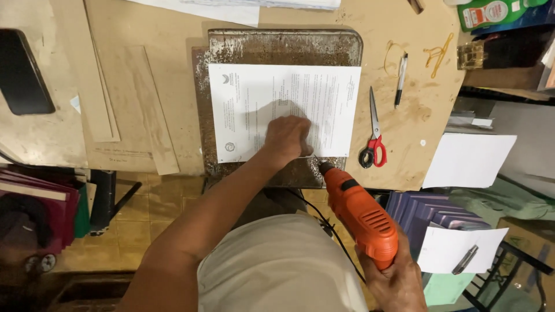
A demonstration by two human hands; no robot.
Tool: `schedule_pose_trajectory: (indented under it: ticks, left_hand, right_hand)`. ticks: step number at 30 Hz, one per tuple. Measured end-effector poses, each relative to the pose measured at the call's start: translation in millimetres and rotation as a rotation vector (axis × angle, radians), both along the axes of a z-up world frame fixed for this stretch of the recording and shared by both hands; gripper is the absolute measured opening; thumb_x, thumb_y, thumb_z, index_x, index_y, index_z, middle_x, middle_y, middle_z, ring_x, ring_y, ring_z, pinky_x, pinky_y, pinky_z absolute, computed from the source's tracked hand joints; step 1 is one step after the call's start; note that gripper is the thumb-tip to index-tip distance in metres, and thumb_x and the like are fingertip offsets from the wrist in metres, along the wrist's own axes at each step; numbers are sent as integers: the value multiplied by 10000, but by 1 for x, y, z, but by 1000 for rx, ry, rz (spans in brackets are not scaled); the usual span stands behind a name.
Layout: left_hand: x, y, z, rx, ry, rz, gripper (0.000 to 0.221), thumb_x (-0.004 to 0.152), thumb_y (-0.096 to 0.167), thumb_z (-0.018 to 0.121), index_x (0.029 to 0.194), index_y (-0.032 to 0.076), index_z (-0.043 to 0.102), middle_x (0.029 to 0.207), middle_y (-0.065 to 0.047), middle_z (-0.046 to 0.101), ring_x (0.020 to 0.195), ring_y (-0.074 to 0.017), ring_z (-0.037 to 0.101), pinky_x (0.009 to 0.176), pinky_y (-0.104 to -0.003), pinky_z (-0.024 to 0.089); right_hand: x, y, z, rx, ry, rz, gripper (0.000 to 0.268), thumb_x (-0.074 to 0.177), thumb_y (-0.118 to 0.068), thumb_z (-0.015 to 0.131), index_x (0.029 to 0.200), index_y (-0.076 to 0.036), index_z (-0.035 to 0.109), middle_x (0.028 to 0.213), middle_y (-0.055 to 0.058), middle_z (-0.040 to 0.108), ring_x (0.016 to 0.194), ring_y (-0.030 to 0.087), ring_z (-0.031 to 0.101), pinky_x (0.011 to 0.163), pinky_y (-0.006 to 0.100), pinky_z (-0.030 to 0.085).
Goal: Aligning a large stack of papers on a metal tray and using a power drill to create holes for binding.
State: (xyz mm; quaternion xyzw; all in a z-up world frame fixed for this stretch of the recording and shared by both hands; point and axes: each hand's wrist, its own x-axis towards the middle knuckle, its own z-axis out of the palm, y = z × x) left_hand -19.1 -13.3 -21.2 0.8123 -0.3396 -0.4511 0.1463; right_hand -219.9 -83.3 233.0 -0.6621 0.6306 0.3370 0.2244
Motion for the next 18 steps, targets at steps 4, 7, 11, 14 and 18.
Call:
schedule_pose_trajectory:
  ticks: [4, 7, 11, 14, 18]
  left_hand:
    - [10, -3, 18, 55, 26, -28, 358, 842, 393, 873, 935, 114, 668, 692, 33, 661, 622, -140, 666, 544, -282, 562]
    - [14, -7, 20, 133, 82, -56, 351, 847, 399, 856, 879, 136, 625, 674, 56, 598, 607, -123, 608, 557, -270, 535]
    - [7, -6, 11, 52, 11, -34, 345, 821, 367, 853, 841, 137, 596, 653, 55, 543, 577, -122, 533, 535, -280, 508]
    - [11, -9, 22, 121, 54, -43, 321, 844, 314, 828, 742, 152, 570, 586, 63, 497, 529, -118, 512, 510, -270, 486]
    - [12, -9, 22, 161, 83, -60, 272, 873, 352, 787, 881, 157, 598, 685, 48, 563, 618, -134, 571, 593, -285, 544]
  right_hand:
    - [0, -1, -4, -41, 28, 26, 753, 764, -375, 744, 1472, -286, 502, 1016, 121, 782, 948, 356, 726, 928, 426, 521]
    - [10, 7, 5, -32, -32, 10, 794, 781, -294, 731, 1530, -329, 469, 1035, 104, 772, 873, 360, 733, 901, 419, 540]
    - [-4, 9, 2, -63, -52, 6, 820, 766, -281, 768, 1534, -299, 481, 993, 99, 762, 827, 308, 716, 871, 396, 542]
    - [-8, 10, 4, -74, -106, -22, 784, 789, -241, 773, 1528, -268, 512, 909, 97, 733, 746, 271, 636, 823, 367, 524]
    - [-11, 11, 1, -78, -89, -19, 838, 774, -291, 779, 1556, -275, 481, 957, 87, 750, 805, 267, 686, 889, 362, 526]
